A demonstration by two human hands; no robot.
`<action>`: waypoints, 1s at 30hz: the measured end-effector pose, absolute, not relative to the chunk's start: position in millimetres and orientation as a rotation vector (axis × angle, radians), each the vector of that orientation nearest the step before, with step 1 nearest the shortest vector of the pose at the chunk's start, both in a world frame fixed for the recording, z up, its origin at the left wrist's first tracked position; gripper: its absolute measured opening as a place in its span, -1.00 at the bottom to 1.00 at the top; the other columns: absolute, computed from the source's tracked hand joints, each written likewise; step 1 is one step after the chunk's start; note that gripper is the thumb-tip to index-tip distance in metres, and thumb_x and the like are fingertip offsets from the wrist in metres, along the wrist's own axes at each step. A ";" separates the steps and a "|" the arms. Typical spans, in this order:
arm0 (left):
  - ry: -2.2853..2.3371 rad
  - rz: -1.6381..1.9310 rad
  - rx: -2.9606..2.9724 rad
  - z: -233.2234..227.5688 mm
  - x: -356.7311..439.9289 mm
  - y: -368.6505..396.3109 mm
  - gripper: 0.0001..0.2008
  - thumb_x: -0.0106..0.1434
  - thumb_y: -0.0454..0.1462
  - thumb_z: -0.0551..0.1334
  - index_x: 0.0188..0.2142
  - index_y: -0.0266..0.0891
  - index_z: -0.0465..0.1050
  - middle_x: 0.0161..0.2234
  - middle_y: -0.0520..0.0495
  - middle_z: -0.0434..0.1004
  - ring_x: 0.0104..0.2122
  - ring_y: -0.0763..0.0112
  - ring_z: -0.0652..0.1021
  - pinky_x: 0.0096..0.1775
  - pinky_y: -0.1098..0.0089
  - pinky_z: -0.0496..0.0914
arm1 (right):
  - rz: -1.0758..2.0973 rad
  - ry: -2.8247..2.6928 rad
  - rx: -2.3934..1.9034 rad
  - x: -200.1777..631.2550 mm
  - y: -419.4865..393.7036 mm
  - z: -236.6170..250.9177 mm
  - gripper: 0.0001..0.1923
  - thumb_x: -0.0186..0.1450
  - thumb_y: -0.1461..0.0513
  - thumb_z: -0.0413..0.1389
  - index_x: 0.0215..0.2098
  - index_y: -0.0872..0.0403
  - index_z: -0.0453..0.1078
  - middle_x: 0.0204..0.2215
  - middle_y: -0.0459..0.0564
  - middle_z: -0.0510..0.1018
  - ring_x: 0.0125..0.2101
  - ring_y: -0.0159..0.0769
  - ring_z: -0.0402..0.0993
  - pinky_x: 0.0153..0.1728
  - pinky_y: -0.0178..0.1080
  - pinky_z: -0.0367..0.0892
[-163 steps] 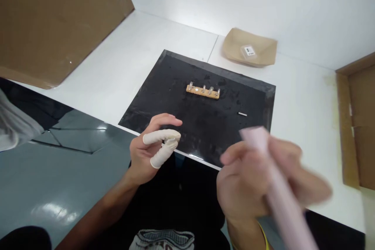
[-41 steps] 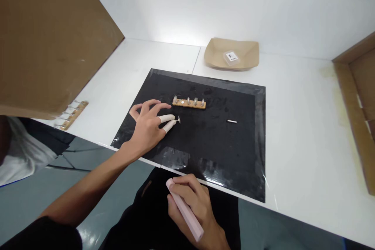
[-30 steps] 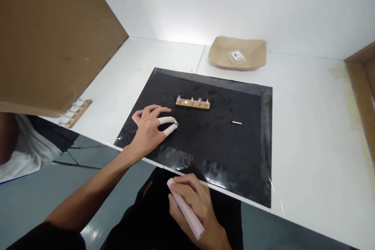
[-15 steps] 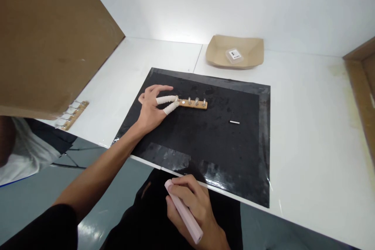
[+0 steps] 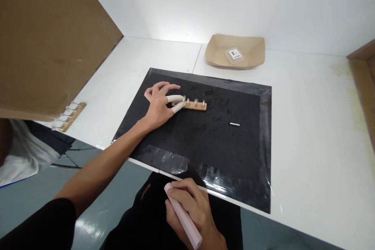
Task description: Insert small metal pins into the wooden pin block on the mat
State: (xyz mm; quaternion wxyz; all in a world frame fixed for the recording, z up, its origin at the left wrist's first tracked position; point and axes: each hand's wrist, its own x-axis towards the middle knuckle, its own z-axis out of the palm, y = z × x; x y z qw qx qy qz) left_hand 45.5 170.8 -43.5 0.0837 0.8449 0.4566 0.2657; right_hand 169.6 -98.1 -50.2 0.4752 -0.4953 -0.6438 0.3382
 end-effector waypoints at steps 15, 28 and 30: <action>1.369 0.822 2.595 -39.5 41.2 170.1 -0.89 0.26 -0.14 0.48 -0.27 -0.04 0.66 0.17 -0.05 0.59 0.28 -0.11 0.35 0.18 -0.16 0.05 | 0.820 -1.580 -1.180 171.5 -100.2 -53.8 -0.65 0.40 0.40 0.15 0.11 -0.01 0.41 -0.09 0.06 0.55 -0.16 -0.29 0.62 -0.18 -0.22 0.57; 1.338 0.671 2.556 -6.1 7.1 148.4 -0.37 0.26 -0.08 0.47 0.26 -0.03 0.36 0.39 -0.25 0.29 0.36 -0.23 0.23 0.28 -0.21 0.06 | 0.849 -1.539 -1.196 178.4 -103.3 -47.8 -0.67 0.41 0.39 0.17 0.09 -0.02 0.42 -0.07 0.03 0.52 -0.11 -0.31 0.61 -0.11 -0.25 0.56; 1.339 0.735 2.466 -4.4 -0.1 140.5 -0.40 0.30 -0.05 0.43 0.27 0.00 0.35 0.39 -0.21 0.28 0.37 -0.18 0.23 0.31 -0.20 0.06 | 0.858 -1.502 -1.221 181.7 -102.2 -44.1 -0.67 0.40 0.40 0.17 0.08 -0.01 0.43 -0.05 0.03 0.52 -0.09 -0.32 0.60 -0.08 -0.27 0.56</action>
